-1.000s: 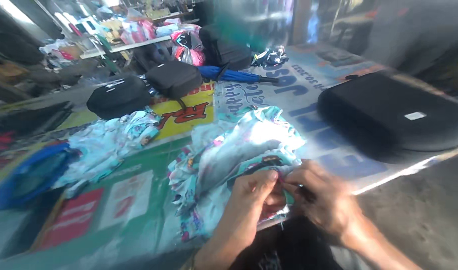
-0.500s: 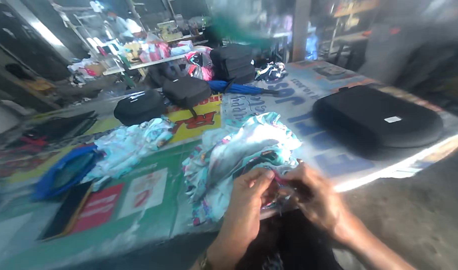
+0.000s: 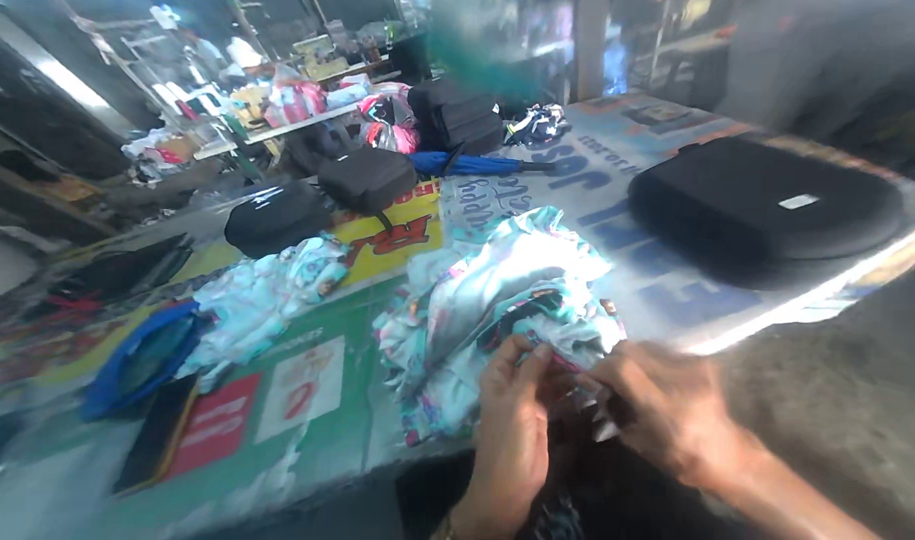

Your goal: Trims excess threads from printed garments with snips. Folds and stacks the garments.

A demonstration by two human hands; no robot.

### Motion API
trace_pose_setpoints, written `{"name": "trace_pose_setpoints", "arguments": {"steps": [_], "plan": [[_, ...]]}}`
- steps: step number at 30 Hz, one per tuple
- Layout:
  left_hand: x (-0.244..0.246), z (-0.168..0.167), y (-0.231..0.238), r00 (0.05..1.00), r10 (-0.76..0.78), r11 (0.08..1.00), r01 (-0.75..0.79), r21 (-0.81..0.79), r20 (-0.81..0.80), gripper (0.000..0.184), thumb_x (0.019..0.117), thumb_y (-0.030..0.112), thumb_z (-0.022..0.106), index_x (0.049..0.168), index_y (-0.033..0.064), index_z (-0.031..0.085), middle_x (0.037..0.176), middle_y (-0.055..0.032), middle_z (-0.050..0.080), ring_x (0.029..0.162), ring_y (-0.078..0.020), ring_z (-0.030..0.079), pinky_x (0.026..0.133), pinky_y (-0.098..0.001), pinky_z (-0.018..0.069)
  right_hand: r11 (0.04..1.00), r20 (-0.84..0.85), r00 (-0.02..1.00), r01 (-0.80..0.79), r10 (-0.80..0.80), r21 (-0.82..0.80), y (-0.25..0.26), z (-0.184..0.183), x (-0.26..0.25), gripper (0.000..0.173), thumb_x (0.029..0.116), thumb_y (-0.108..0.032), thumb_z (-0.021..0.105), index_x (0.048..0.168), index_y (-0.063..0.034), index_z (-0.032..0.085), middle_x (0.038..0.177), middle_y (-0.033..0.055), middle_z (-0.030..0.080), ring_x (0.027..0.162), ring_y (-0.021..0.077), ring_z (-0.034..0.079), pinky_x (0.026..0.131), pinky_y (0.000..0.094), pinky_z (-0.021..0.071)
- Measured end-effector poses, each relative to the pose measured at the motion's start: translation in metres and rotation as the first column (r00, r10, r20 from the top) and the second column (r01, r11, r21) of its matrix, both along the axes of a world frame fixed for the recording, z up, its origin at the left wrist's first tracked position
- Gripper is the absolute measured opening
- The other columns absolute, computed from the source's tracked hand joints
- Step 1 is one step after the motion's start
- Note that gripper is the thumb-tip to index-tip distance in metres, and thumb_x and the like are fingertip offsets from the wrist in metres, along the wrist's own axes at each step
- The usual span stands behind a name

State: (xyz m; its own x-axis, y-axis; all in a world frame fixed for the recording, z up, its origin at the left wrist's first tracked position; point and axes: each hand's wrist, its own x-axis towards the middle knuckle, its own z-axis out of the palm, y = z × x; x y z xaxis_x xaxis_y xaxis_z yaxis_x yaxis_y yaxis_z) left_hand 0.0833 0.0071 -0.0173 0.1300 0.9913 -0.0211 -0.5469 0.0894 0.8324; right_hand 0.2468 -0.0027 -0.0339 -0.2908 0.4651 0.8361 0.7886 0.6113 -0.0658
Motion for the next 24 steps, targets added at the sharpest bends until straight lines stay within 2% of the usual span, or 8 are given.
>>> {"name": "trace_pose_setpoints", "arguments": {"steps": [5, 7, 9, 10, 13, 17, 20, 24], "plan": [[-0.003, 0.001, 0.004, 1.0, -0.006, 0.998, 0.007, 0.06, -0.017, 0.016, 0.1059, 0.007, 0.046, 0.102, 0.0022, 0.061, 0.084, -0.0069, 0.069, 0.071, -0.0116, 0.07, 0.066, -0.0274, 0.0614, 0.997, -0.022, 0.998, -0.05, 0.052, 0.052, -0.018, 0.015, -0.003, 0.019, 0.1048, -0.024, 0.055, 0.093, -0.0114, 0.062, 0.074, 0.005, 0.062, 0.06, 0.0175, 0.056, 0.054, 0.0299, 0.0416], [-0.006, 0.002, 0.008, 1.0, -0.012, 0.997, 0.012, 0.07, -0.006, 0.018, 0.1062, 0.008, 0.045, 0.1, 0.0023, 0.061, 0.084, -0.0068, 0.068, 0.072, -0.0114, 0.069, 0.068, -0.0274, 0.0607, 0.998, -0.065, 0.996, -0.053, 0.054, 0.015, -0.023, 0.017, -0.003, 0.024, 0.1037, -0.033, 0.055, 0.095, -0.0117, 0.06, 0.072, 0.0037, 0.059, 0.06, 0.0158, 0.054, 0.054, 0.0289, 0.041], [-0.005, 0.007, 0.009, 1.0, 0.018, 0.999, -0.018, 0.028, 0.002, 0.021, 0.107, 0.008, 0.043, 0.097, 0.0022, 0.061, 0.082, -0.0075, 0.067, 0.07, -0.0116, 0.068, 0.067, -0.0271, 0.06, 0.994, -0.11, 0.992, 0.057, -0.067, -0.092, -0.024, 0.016, -0.001, 0.036, 0.0964, -0.045, 0.058, 0.1, -0.0098, 0.062, 0.072, 0.0028, 0.064, 0.058, 0.0128, 0.057, 0.049, 0.0284, 0.043], [-0.005, 0.009, 0.009, 0.999, 0.042, 0.999, -0.042, -0.003, 0.007, 0.023, 0.1072, 0.008, 0.042, 0.097, 0.0019, 0.061, 0.082, -0.0084, 0.068, 0.07, -0.0122, 0.068, 0.066, -0.0273, 0.0603, 0.981, -0.109, 0.983, 0.129, -0.145, -0.143, -0.023, 0.015, 0.0, 0.039, 0.0928, -0.045, 0.058, 0.102, -0.0074, 0.063, 0.073, 0.004, 0.066, 0.056, 0.0141, 0.059, 0.047, 0.0307, 0.0435], [-0.007, 0.015, 0.012, 0.998, 0.063, 0.994, -0.06, -0.088, 0.026, 0.023, 0.108, 0.009, 0.041, 0.1, 0.0018, 0.061, 0.086, -0.01, 0.07, 0.074, -0.0148, 0.07, 0.07, -0.0298, 0.0613, 0.938, -0.119, 0.958, 0.223, -0.261, -0.265, -0.019, 0.011, 0.003, 0.035, 0.0931, -0.036, 0.058, 0.109, -0.0053, 0.063, 0.079, 0.0056, 0.069, 0.062, 0.0155, 0.064, 0.05, 0.0324, 0.0488], [-0.013, 0.019, 0.016, 0.993, 0.056, 0.987, -0.04, -0.157, 0.102, 0.023, 0.1085, 0.011, 0.039, 0.105, 0.0027, 0.061, 0.088, -0.0097, 0.068, 0.076, -0.0159, 0.069, 0.071, -0.0315, 0.061, 0.935, -0.211, 0.958, 0.118, -0.196, -0.336, -0.017, 0.011, -0.006, 0.038, 0.0985, -0.041, 0.061, 0.114, -0.0066, 0.066, 0.09, 0.0054, 0.072, 0.074, 0.0115, 0.069, 0.062, 0.0277, 0.0552], [-0.016, 0.021, 0.016, 0.99, 0.056, 0.987, -0.036, -0.155, 0.131, 0.024, 0.1084, 0.012, 0.042, 0.103, 0.0014, 0.062, 0.088, -0.0114, 0.069, 0.074, -0.0163, 0.07, 0.068, -0.0312, 0.0613, 0.948, -0.245, 0.959, 0.063, -0.145, -0.313, -0.011, 0.014, -0.016, 0.033, 0.0981, -0.037, 0.064, 0.113, -0.0075, 0.067, 0.092, 0.0053, 0.072, 0.076, 0.0111, 0.067, 0.065, 0.0274, 0.056], [-0.017, 0.02, 0.016, 0.986, 0.052, 0.986, -0.025, -0.164, 0.161, 0.024, 0.1083, 0.012, 0.043, 0.1, 0.0012, 0.062, 0.087, -0.0118, 0.068, 0.073, -0.0154, 0.069, 0.066, -0.0298, 0.0605, 0.956, -0.191, 0.966, 0.119, -0.174, -0.269, -0.006, 0.017, -0.024, 0.025, 0.0976, -0.033, 0.064, 0.107, -0.0107, 0.07, 0.09, 0.0039, 0.072, 0.075, 0.0134, 0.068, 0.062, 0.0307, 0.0547]]}}
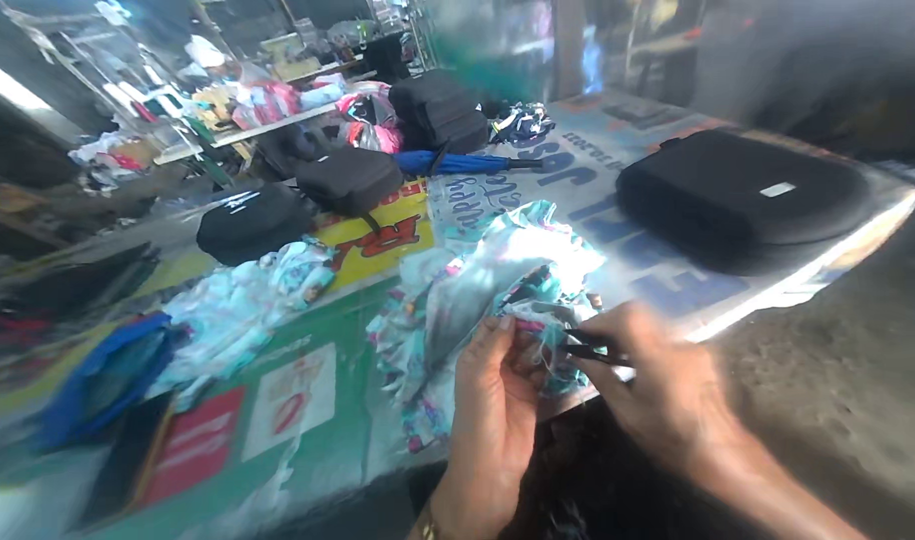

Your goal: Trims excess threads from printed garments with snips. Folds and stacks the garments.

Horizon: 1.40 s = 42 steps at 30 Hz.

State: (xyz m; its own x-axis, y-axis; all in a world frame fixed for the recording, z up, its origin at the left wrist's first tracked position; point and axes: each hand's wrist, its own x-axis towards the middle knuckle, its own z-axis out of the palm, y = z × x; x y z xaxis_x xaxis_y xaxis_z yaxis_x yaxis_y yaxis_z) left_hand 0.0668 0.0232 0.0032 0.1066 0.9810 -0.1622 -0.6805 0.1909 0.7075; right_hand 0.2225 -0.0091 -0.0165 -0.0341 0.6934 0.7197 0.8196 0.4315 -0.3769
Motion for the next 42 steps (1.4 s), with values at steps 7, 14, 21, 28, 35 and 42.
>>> {"name": "trace_pose_setpoints", "arguments": {"steps": [7, 14, 21, 28, 35, 42], "plan": [[0.003, -0.006, -0.003, 1.0, -0.026, 0.999, 0.026, 0.036, 0.01, 0.023, 0.1082, 0.011, 0.042, 0.099, 0.0022, 0.061, 0.086, -0.0107, 0.07, 0.071, -0.014, 0.07, 0.066, -0.0276, 0.0607, 0.997, -0.081, 0.994, -0.075, 0.073, -0.02, 0.006, -0.007, 0.004, 0.023, 0.0966, -0.028, 0.067, 0.108, -0.0089, 0.071, 0.093, 0.0028, 0.072, 0.072, 0.0045, 0.064, 0.061, 0.02, 0.0515], [0.006, -0.013, -0.003, 0.999, -0.003, 0.99, 0.011, 0.14, -0.053, 0.021, 0.1061, 0.007, 0.045, 0.098, 0.0002, 0.063, 0.087, -0.0117, 0.071, 0.075, -0.0147, 0.072, 0.07, -0.0287, 0.0617, 0.986, -0.164, 0.973, -0.166, 0.16, -0.023, 0.007, -0.011, 0.014, 0.018, 0.0959, -0.022, 0.07, 0.106, -0.0069, 0.073, 0.096, 0.0024, 0.073, 0.079, -0.0009, 0.065, 0.068, 0.0132, 0.0525], [0.009, -0.013, -0.003, 0.996, -0.022, 0.986, 0.036, 0.163, -0.086, 0.019, 0.1051, 0.006, 0.047, 0.096, 0.0004, 0.063, 0.087, -0.0115, 0.071, 0.077, -0.0146, 0.072, 0.072, -0.0294, 0.0619, 0.979, -0.195, 0.96, -0.204, 0.2, -0.001, 0.007, -0.013, 0.017, 0.016, 0.0963, -0.02, 0.07, 0.104, -0.0059, 0.073, 0.095, 0.0021, 0.074, 0.081, -0.0019, 0.065, 0.071, 0.0118, 0.0524], [0.011, -0.013, -0.004, 0.998, -0.001, 0.989, 0.01, 0.146, -0.065, 0.02, 0.1054, 0.005, 0.046, 0.096, 0.0009, 0.064, 0.085, -0.011, 0.072, 0.074, -0.0143, 0.072, 0.07, -0.029, 0.0622, 0.983, -0.101, 0.982, -0.169, 0.162, -0.066, 0.002, -0.009, 0.028, 0.02, 0.0987, -0.026, 0.067, 0.108, -0.0089, 0.071, 0.097, 0.0016, 0.072, 0.078, -0.0012, 0.064, 0.066, 0.0132, 0.0514], [0.013, -0.013, -0.004, 0.999, -0.033, 0.987, 0.038, 0.154, -0.035, 0.02, 0.1043, 0.004, 0.048, 0.092, 0.0014, 0.063, 0.082, -0.0091, 0.07, 0.071, -0.0124, 0.07, 0.068, -0.0272, 0.0612, 0.985, -0.04, 0.989, -0.148, 0.145, -0.091, 0.004, 0.001, 0.029, 0.02, 0.0989, -0.028, 0.066, 0.106, -0.0112, 0.073, 0.094, 0.0, 0.073, 0.075, -0.0007, 0.064, 0.064, 0.0147, 0.0507], [0.009, -0.015, -0.003, 0.997, -0.077, 0.991, 0.077, 0.106, -0.004, 0.022, 0.1053, 0.004, 0.045, 0.093, 0.0011, 0.063, 0.083, -0.0101, 0.07, 0.07, -0.0127, 0.07, 0.068, -0.027, 0.0611, 0.969, 0.067, 0.972, -0.218, 0.227, -0.112, 0.009, 0.009, 0.038, 0.018, 0.1016, -0.026, 0.062, 0.105, -0.0122, 0.073, 0.09, -0.0001, 0.072, 0.074, 0.0023, 0.064, 0.062, 0.0175, 0.0498]]}}
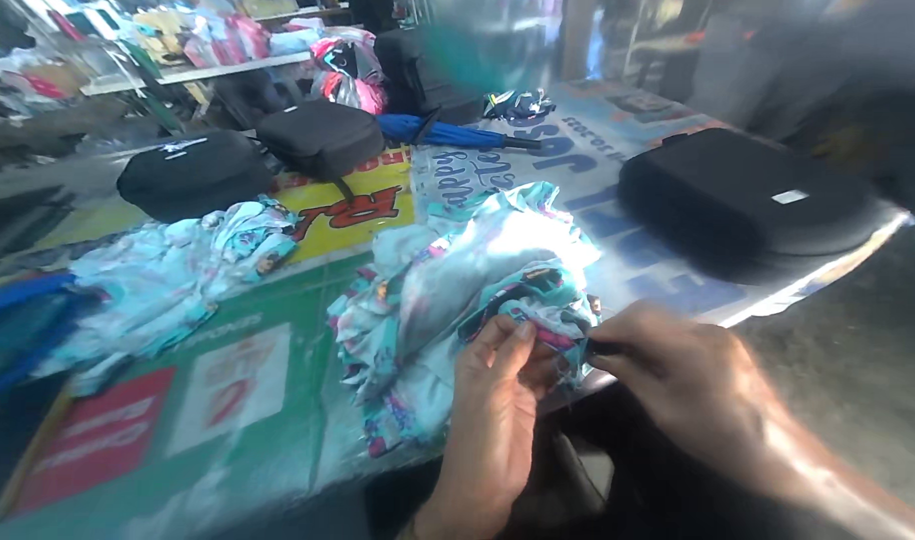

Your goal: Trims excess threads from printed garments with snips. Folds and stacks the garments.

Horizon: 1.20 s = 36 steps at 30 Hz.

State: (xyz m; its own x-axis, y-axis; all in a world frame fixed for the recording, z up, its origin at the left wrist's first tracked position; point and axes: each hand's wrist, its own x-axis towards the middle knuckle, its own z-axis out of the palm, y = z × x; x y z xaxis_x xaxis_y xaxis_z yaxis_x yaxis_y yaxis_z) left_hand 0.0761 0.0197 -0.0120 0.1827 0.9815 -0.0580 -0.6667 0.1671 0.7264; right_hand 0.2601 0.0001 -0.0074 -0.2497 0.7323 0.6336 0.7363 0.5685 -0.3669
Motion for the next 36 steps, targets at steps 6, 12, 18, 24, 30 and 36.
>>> {"name": "trace_pose_setpoints", "arguments": {"steps": [6, 12, 18, 24, 30, 36], "plan": [[-0.001, -0.003, 0.002, 1.0, -0.004, 0.999, 0.004, 0.032, -0.001, 0.019, 0.1038, 0.003, 0.048, 0.092, 0.0019, 0.064, 0.085, -0.0102, 0.07, 0.073, -0.0122, 0.07, 0.068, -0.0262, 0.06, 0.999, 0.111, 0.993, -0.042, 0.045, -0.028, 0.006, 0.011, 0.01, 0.024, 0.1002, -0.033, 0.062, 0.111, -0.0127, 0.069, 0.091, -0.0014, 0.069, 0.07, 0.0025, 0.06, 0.059, 0.0192, 0.0486], [-0.001, -0.006, -0.002, 0.998, 0.011, 0.996, -0.006, 0.087, -0.059, 0.017, 0.1021, 0.004, 0.053, 0.091, 0.002, 0.066, 0.085, -0.0089, 0.07, 0.076, -0.0117, 0.069, 0.072, -0.027, 0.0596, 0.997, 0.167, 0.983, -0.079, 0.081, -0.019, 0.009, 0.021, 0.009, 0.018, 0.0995, -0.029, 0.063, 0.106, -0.0148, 0.072, 0.09, -0.0048, 0.067, 0.07, 0.0001, 0.058, 0.058, 0.0176, 0.0465], [-0.004, -0.008, -0.003, 0.994, 0.007, 0.993, 0.006, 0.12, -0.11, 0.018, 0.1021, 0.006, 0.053, 0.091, 0.0024, 0.067, 0.084, -0.0071, 0.069, 0.077, -0.011, 0.068, 0.074, -0.027, 0.0587, 0.996, 0.168, 0.982, -0.086, 0.09, -0.029, 0.009, 0.019, 0.007, 0.019, 0.1016, -0.028, 0.06, 0.105, -0.0153, 0.075, 0.091, -0.0042, 0.071, 0.074, 0.0004, 0.063, 0.063, 0.0182, 0.0498], [-0.002, -0.008, -0.002, 0.994, 0.017, 0.991, -0.002, 0.134, -0.112, 0.018, 0.1027, 0.005, 0.052, 0.09, 0.0028, 0.065, 0.084, -0.0075, 0.07, 0.076, -0.0113, 0.069, 0.074, -0.0272, 0.0598, 0.956, -0.231, 0.959, -0.21, 0.161, -0.205, 0.007, 0.016, 0.009, 0.024, 0.0941, -0.026, 0.072, 0.113, -0.0121, 0.065, 0.097, -0.0072, 0.07, 0.085, -0.004, 0.067, 0.074, 0.0127, 0.0578], [0.006, 0.009, 0.006, 0.997, 0.006, 1.0, -0.005, 0.015, -0.082, 0.024, 0.1055, 0.005, 0.047, 0.09, 0.0019, 0.064, 0.084, -0.0095, 0.07, 0.075, -0.0147, 0.071, 0.07, -0.0297, 0.0613, 0.968, 0.066, 0.983, -0.181, 0.172, 0.174, 0.03, 0.007, -0.002, 0.012, 0.0972, -0.017, 0.064, 0.099, -0.0078, 0.072, 0.081, 0.0049, 0.068, 0.069, 0.0091, 0.062, 0.059, 0.0223, 0.0484], [-0.006, 0.02, 0.025, 0.999, -0.03, 0.998, 0.028, 0.048, 0.037, 0.022, 0.106, 0.011, 0.048, 0.095, 0.0026, 0.065, 0.082, -0.0099, 0.069, 0.068, -0.0126, 0.068, 0.065, -0.0268, 0.0596, 0.906, -0.089, 0.905, -0.404, 0.416, 0.128, 0.005, 0.022, -0.008, 0.015, 0.1052, -0.019, 0.055, 0.098, -0.008, 0.061, 0.086, 0.0044, 0.063, 0.077, 0.0073, 0.062, 0.068, 0.0179, 0.0517]]}}
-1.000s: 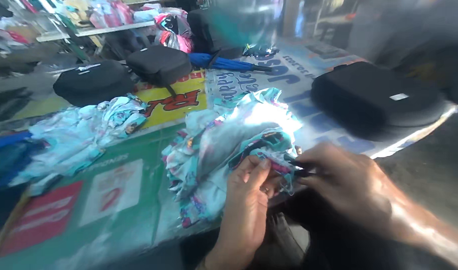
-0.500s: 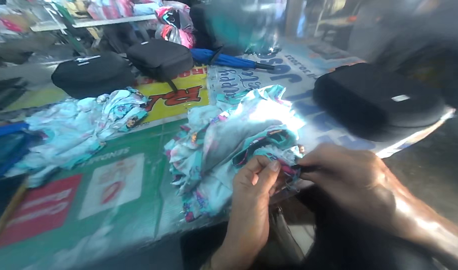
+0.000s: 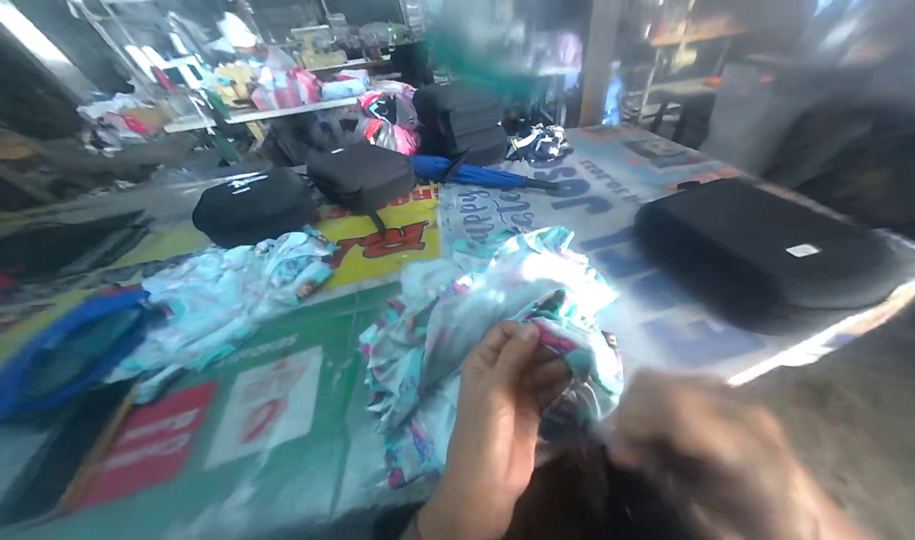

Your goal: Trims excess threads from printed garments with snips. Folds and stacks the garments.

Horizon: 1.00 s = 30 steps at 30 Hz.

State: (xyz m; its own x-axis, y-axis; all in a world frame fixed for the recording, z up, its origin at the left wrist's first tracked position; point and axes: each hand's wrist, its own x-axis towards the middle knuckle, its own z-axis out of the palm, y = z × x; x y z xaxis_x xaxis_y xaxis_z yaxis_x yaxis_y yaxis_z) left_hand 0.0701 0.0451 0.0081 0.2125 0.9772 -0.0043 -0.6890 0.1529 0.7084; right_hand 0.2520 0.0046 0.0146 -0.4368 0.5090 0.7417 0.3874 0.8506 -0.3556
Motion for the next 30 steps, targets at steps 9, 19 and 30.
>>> {"name": "trace_pose_setpoints", "arguments": {"steps": [9, 19, 30], "plan": [[0.01, -0.001, 0.004, 0.998, 0.003, 0.998, -0.006, -0.055, -0.067, 0.023, 0.1037, 0.009, 0.051, 0.086, 0.0058, 0.067, 0.076, -0.0082, 0.07, 0.065, -0.0144, 0.071, 0.062, -0.03, 0.0623, 0.906, 0.067, 0.92, 0.366, -0.387, 0.212, 0.024, -0.014, 0.001, 0.02, 0.1033, -0.032, 0.061, 0.108, -0.0136, 0.067, 0.087, 0.0038, 0.063, 0.067, 0.0108, 0.058, 0.054, 0.0216, 0.0445], [0.011, -0.004, -0.003, 0.999, 0.008, 0.997, -0.005, -0.078, 0.035, 0.026, 0.1067, 0.013, 0.046, 0.093, 0.0046, 0.067, 0.078, -0.0105, 0.07, 0.066, -0.0151, 0.07, 0.063, -0.0294, 0.0616, 0.911, 0.081, 0.933, 0.319, -0.35, 0.263, 0.019, -0.027, 0.003, 0.017, 0.1059, -0.024, 0.05, 0.094, -0.0134, 0.058, 0.077, 0.0035, 0.06, 0.061, 0.0144, 0.055, 0.053, 0.026, 0.0436], [0.007, 0.014, 0.017, 0.997, 0.04, 0.995, -0.045, -0.094, -0.06, 0.031, 0.1099, 0.015, 0.037, 0.095, 0.0068, 0.063, 0.082, -0.0095, 0.072, 0.069, -0.0162, 0.073, 0.062, -0.0307, 0.0627, 0.946, -0.321, 0.912, 0.169, -0.256, -0.275, 0.03, -0.037, 0.003, 0.03, 0.1004, -0.035, 0.066, 0.104, -0.0055, 0.061, 0.085, -0.0016, 0.063, 0.071, -0.006, 0.058, 0.062, 0.0085, 0.0503]]}}
